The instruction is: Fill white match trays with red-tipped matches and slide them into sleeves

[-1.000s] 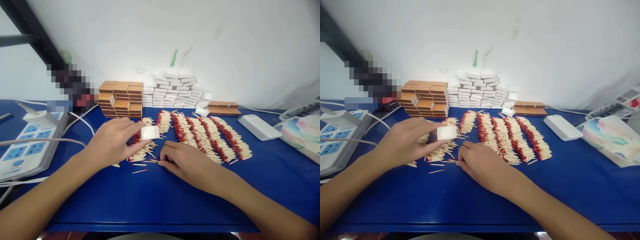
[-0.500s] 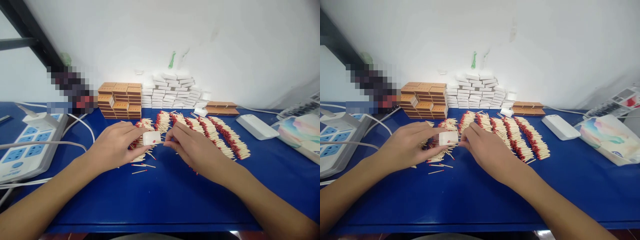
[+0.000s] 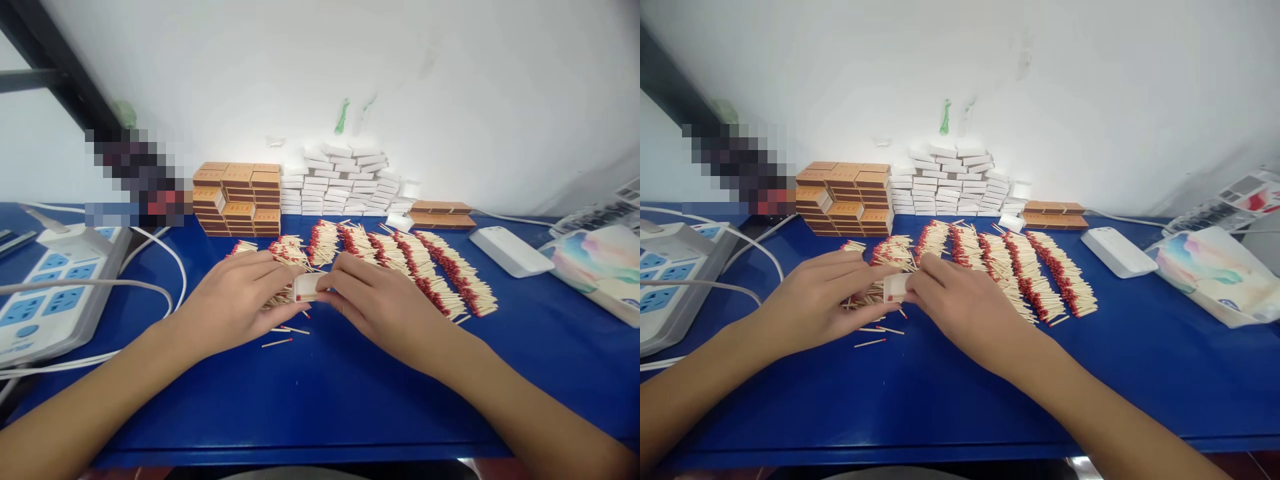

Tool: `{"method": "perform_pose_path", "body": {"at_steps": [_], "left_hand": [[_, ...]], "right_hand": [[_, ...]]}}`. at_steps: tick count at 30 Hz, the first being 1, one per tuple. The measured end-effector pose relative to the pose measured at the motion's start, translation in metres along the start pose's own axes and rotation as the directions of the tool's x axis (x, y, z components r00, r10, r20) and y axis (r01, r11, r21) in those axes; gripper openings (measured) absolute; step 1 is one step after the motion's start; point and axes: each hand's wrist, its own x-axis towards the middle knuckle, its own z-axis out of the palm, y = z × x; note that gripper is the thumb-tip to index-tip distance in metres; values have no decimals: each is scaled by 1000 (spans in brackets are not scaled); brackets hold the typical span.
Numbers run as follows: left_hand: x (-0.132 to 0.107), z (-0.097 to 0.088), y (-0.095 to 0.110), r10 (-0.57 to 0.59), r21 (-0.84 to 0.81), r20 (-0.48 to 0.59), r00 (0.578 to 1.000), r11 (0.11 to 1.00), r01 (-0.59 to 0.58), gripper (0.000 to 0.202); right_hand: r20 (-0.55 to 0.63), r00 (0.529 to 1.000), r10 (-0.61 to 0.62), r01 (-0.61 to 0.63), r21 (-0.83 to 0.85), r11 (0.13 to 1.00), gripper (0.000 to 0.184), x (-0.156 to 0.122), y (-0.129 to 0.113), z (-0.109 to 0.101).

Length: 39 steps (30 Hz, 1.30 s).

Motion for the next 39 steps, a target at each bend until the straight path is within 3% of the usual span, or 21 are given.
{"method": "perform_pose_path", "body": {"at_steps": [3, 5, 11, 17, 21, 25, 29, 34, 39], "left_hand": [[0, -3, -5, -37, 44, -20, 999, 998, 38, 28], [1, -6, -11, -67, 93, -36, 997, 993, 70, 30], [2, -12, -20, -112, 160, -71, 991, 979, 122, 32], [2, -12, -18, -133, 152, -70, 989, 978, 142, 34], [2, -13, -17, -131, 165, -68, 989, 976, 140, 35], [2, -12, -15, -104, 173, -72, 992, 978, 115, 33], [3, -12, -14, -91, 174, -76, 993, 979, 103, 33], [2, -12, -14, -91, 173, -73, 993, 980, 102, 32], [3, -12, -12, -85, 168, -73, 994, 981, 96, 32]], "right_hand": [[-85, 996, -1, 5, 48, 999, 31, -1, -5, -1], [-81, 997, -20, 28, 99, 995, 29, -2, -9, 3], [180, 984, 10, -62, 287, 956, 13, -3, -24, 19], [305, 948, 92, -172, 246, 954, 16, 1, -27, 18], [262, 955, 139, -214, 286, 934, 16, 3, -28, 20], [221, 972, 73, -147, 337, 930, 12, 3, -38, 26], [222, 975, -7, -55, 275, 960, 14, 0, -50, 29], [191, 982, -5, -33, 195, 980, 14, 0, -49, 30], [212, 975, 70, -106, 162, 981, 17, 10, -45, 32]]}}
